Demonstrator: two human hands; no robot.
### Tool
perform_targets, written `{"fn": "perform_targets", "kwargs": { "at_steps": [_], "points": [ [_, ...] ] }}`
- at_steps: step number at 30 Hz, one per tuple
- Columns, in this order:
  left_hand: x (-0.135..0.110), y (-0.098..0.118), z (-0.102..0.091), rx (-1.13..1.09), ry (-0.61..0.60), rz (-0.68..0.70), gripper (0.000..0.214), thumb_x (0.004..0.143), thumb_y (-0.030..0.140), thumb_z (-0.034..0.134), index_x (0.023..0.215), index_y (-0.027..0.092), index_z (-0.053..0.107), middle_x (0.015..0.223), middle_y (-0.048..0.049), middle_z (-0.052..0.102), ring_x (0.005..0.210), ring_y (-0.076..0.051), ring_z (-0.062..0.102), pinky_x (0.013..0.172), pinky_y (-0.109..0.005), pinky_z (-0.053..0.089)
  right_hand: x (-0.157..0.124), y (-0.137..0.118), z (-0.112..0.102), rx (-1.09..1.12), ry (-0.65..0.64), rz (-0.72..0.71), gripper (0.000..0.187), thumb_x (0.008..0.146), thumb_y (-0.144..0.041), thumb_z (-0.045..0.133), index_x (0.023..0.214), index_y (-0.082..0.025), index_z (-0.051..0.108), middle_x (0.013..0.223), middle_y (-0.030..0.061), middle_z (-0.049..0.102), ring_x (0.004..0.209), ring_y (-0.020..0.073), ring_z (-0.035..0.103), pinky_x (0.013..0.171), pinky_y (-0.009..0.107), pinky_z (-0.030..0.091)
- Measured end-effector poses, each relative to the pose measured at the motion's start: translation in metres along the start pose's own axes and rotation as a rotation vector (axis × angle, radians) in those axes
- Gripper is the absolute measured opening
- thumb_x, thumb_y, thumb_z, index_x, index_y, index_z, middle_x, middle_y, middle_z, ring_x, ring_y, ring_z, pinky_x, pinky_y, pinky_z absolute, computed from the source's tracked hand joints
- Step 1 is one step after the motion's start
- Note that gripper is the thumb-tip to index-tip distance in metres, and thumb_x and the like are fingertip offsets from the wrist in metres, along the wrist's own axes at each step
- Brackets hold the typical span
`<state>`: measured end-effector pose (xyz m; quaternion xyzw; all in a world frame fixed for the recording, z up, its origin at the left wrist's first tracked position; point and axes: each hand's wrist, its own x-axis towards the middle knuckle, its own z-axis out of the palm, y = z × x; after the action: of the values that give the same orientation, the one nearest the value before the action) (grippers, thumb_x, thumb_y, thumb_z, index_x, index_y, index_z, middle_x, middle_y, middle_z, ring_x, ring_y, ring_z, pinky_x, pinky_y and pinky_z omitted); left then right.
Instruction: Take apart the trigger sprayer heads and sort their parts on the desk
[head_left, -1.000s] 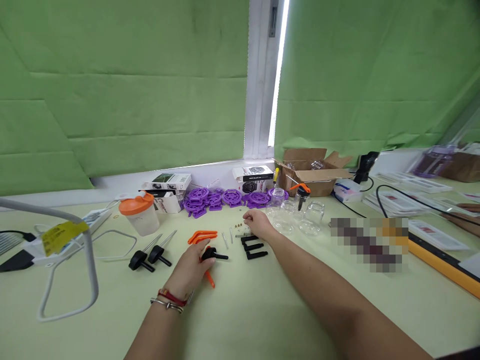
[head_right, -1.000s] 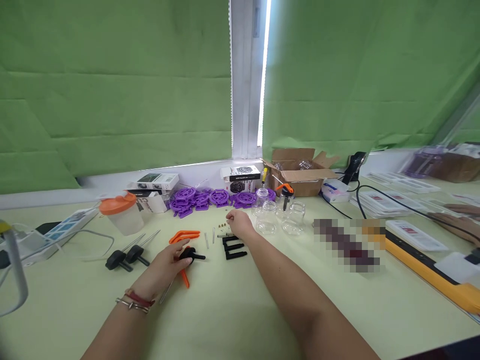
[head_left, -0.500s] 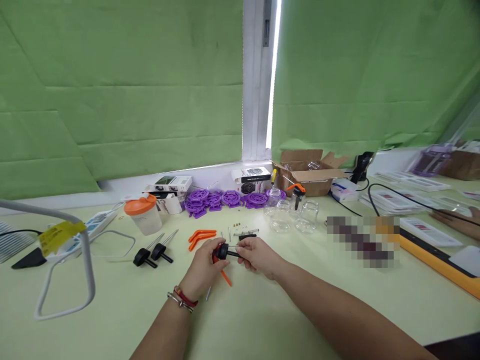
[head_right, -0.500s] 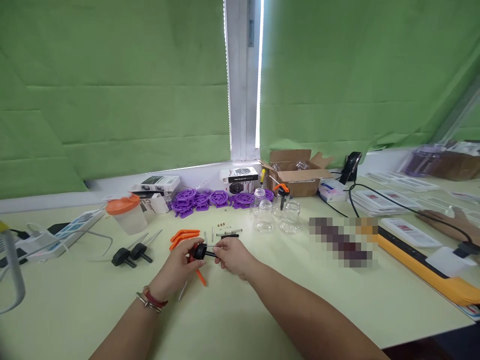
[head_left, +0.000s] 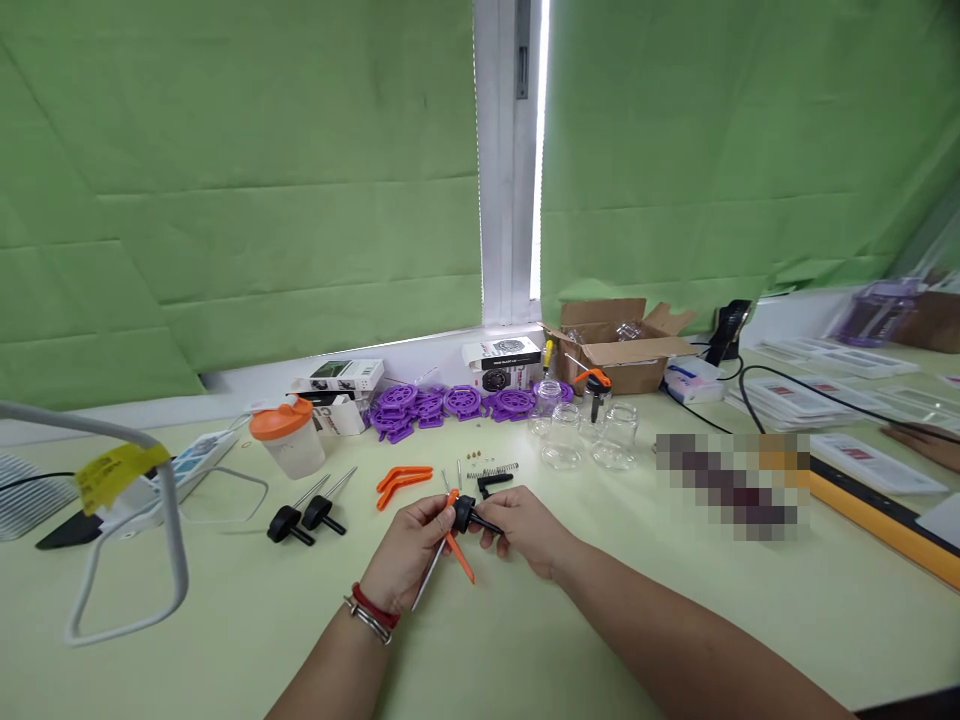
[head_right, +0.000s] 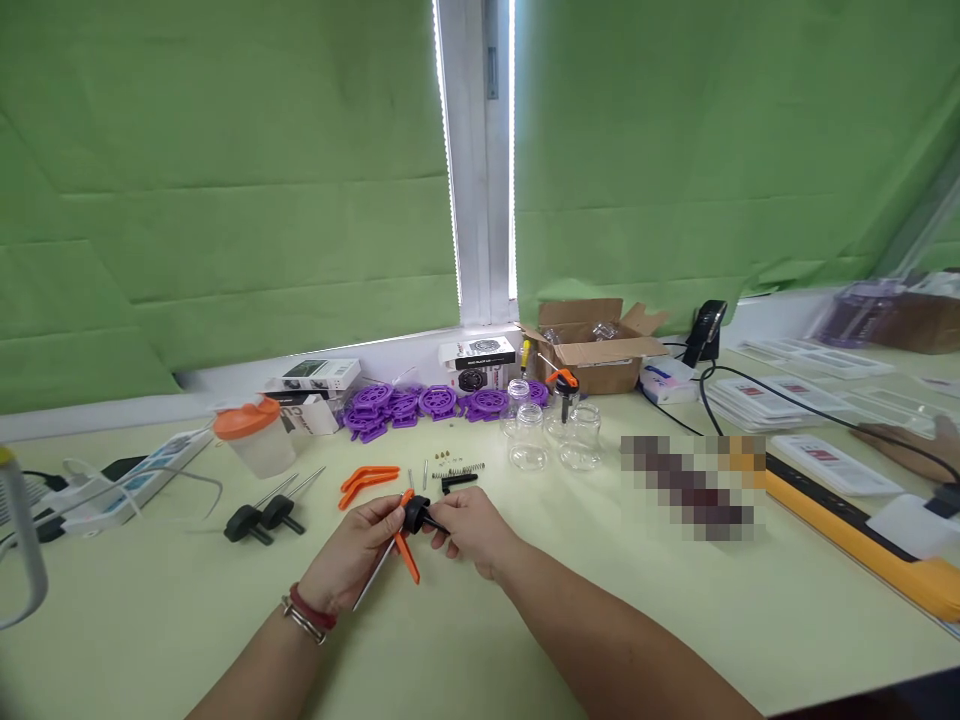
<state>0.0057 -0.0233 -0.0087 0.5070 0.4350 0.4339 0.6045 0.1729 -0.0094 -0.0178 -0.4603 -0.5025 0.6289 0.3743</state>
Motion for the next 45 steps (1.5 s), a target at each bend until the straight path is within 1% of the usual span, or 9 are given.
{"fn": "perform_targets", "kwargs": {
  "at_steps": [4, 8, 15, 21, 26, 33, 39, 42, 45],
  "points": [
    [-0.003, 0.002, 0.003, -0.038, -0.046, -0.019, 0.031, 0.078, 0.045, 0.058, 0.076, 0.015, 0.064, 0.066, -0.0021, 0.062, 0.065, -0.015, 0.053, 0.056, -0.024, 0.037, 0.001, 0.002, -0.002, -0.024, -0.058, 0.043, 0.016, 0.071, -0.028, 0.057, 0.064, -0.014, 0.057, 0.06, 0.0016, 0.061, 0.04, 0.0069, 0.047, 0.034, 0.018, 0.03],
    [-0.002, 0.003, 0.007, 0.004, 0.097, -0.048, 0.028, 0.074, 0.043, 0.062, 0.069, 0.015, 0.058, 0.059, 0.001, 0.059, 0.054, -0.011, 0.049, 0.05, -0.022, 0.034, 0.003, 0.009, 0.001, -0.051, -0.034, 0.006, 0.015, 0.073, -0.028, 0.057, 0.069, -0.015, 0.054, 0.046, -0.0036, 0.052, 0.036, 0.0069, 0.044, 0.034, 0.018, 0.032],
    [0.005, -0.011, 0.01, 0.011, 0.098, -0.025, 0.028, 0.072, 0.045, 0.059, 0.069, 0.019, 0.049, 0.049, 0.0026, 0.056, 0.047, -0.015, 0.054, 0.05, -0.026, 0.04, 0.001, 0.005, 0.011, 0.172, -0.111, 0.003, 0.051, 0.068, -0.024, 0.061, 0.116, -0.019, 0.044, 0.086, 0.0012, 0.06, 0.051, 0.0102, 0.058, 0.039, 0.022, 0.043],
    [0.007, -0.012, -0.002, 0.137, 0.102, -0.081, 0.025, 0.069, 0.04, 0.061, 0.064, 0.018, 0.049, 0.053, 0.0026, 0.057, 0.047, -0.011, 0.052, 0.049, -0.023, 0.038, 0.001, 0.007, 0.013, -0.001, -0.19, -0.042, 0.031, 0.072, -0.036, 0.064, 0.093, -0.014, 0.059, 0.068, 0.0003, 0.06, 0.045, 0.0073, 0.053, 0.036, 0.017, 0.035],
    [0.012, -0.005, -0.021, 0.154, 0.322, -0.097, 0.021, 0.07, 0.039, 0.055, 0.065, 0.019, 0.049, 0.066, -0.0012, 0.06, 0.054, -0.014, 0.056, 0.045, -0.023, 0.036, 0.004, 0.007, -0.002, -0.006, -0.108, 0.045, 0.022, 0.069, -0.03, 0.063, 0.084, -0.015, 0.056, 0.061, -0.0018, 0.059, 0.04, 0.0079, 0.051, 0.032, 0.018, 0.032],
    [0.03, -0.006, -0.04, 0.965, 0.554, -0.036, 0.028, 0.077, 0.034, 0.046, 0.052, 0.021, 0.044, 0.051, 0.0011, 0.05, 0.053, -0.014, 0.05, 0.05, -0.026, 0.035, 0.003, 0.008, -0.011, -0.106, -0.147, 0.146, 0.017, 0.069, -0.026, 0.06, 0.082, -0.016, 0.058, 0.057, -0.0024, 0.058, 0.038, 0.0066, 0.05, 0.031, 0.016, 0.028],
    [0.065, -0.004, -0.03, 1.092, 0.483, -0.12, 0.02, 0.07, 0.027, 0.056, 0.052, 0.019, 0.05, 0.052, -0.0033, 0.058, 0.055, -0.018, 0.057, 0.05, -0.027, 0.036, 0.002, 0.011, -0.008, -0.143, -0.183, 0.115, 0.019, 0.069, -0.026, 0.061, 0.085, -0.016, 0.059, 0.058, -0.0038, 0.057, 0.039, 0.0065, 0.051, 0.031, 0.016, 0.029],
    [0.079, -0.003, -0.02, 1.13, 0.479, -0.121, 0.008, 0.071, 0.023, 0.057, 0.073, 0.015, 0.057, 0.066, -0.008, 0.066, 0.061, -0.02, 0.062, 0.052, -0.026, 0.038, 0.0, 0.009, -0.007, -0.128, -0.181, 0.113, 0.02, 0.068, -0.025, 0.061, 0.085, -0.016, 0.058, 0.059, -0.0035, 0.058, 0.039, 0.0063, 0.052, 0.031, 0.016, 0.029],
    [0.086, -0.001, -0.01, 1.175, 0.476, -0.081, 0.024, 0.071, 0.02, 0.058, 0.094, 0.013, 0.055, 0.084, -0.0136, 0.068, 0.076, -0.023, 0.065, 0.058, -0.026, 0.04, -0.003, 0.005, -0.007, -0.12, -0.178, 0.116, 0.02, 0.068, -0.024, 0.062, 0.086, -0.015, 0.058, 0.059, -0.0032, 0.059, 0.038, 0.0062, 0.051, 0.031, 0.016, 0.028]
  ]
}}
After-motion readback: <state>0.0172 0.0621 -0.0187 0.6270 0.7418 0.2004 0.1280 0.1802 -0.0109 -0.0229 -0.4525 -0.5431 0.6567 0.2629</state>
